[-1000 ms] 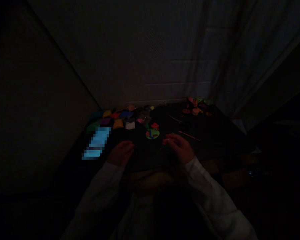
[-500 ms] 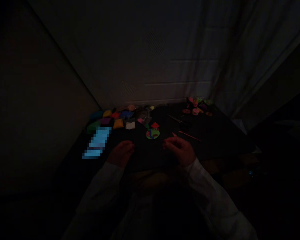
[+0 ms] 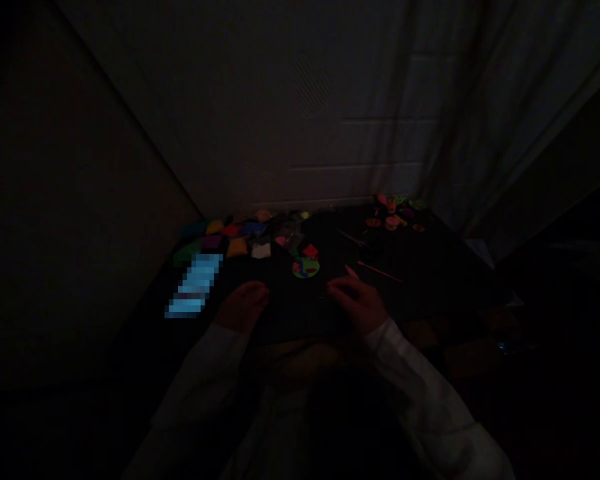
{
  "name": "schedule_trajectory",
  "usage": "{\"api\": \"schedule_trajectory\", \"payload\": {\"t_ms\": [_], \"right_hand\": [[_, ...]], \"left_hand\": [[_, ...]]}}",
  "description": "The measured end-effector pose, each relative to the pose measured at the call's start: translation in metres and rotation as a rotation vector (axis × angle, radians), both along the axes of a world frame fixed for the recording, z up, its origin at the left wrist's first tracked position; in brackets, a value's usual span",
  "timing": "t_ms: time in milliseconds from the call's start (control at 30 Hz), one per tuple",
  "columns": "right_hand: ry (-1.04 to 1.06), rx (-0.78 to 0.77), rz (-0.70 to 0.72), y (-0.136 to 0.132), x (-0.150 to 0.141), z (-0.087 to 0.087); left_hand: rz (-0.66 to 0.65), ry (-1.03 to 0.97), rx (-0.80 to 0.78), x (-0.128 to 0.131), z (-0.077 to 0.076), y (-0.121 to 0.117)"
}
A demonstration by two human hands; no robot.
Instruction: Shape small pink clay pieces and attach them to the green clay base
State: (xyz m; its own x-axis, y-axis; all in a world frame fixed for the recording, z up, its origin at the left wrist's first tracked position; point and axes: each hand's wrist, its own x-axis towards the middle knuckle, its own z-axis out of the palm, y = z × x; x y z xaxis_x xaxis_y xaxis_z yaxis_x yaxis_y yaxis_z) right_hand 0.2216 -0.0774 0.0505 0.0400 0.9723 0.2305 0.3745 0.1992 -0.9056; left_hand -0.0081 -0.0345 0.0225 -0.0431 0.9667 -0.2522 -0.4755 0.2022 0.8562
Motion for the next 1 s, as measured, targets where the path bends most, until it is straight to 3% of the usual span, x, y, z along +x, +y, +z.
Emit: {"api": "schedule_trajectory", "payload": {"t_ms": [433, 1000], "right_hand": [[-0.122, 0.118, 0.034, -0.0026, -0.0073, 0.0053], [-0.169, 0.137, 0.054, -0.0001, -0.0085, -0.0044]], "left_hand": [[-0.005, 0.016, -0.006, -0.0002, 0.0004, 0.0004], [0.002, 0.034, -0.009, 0.001, 0.0034, -0.0011]]}}
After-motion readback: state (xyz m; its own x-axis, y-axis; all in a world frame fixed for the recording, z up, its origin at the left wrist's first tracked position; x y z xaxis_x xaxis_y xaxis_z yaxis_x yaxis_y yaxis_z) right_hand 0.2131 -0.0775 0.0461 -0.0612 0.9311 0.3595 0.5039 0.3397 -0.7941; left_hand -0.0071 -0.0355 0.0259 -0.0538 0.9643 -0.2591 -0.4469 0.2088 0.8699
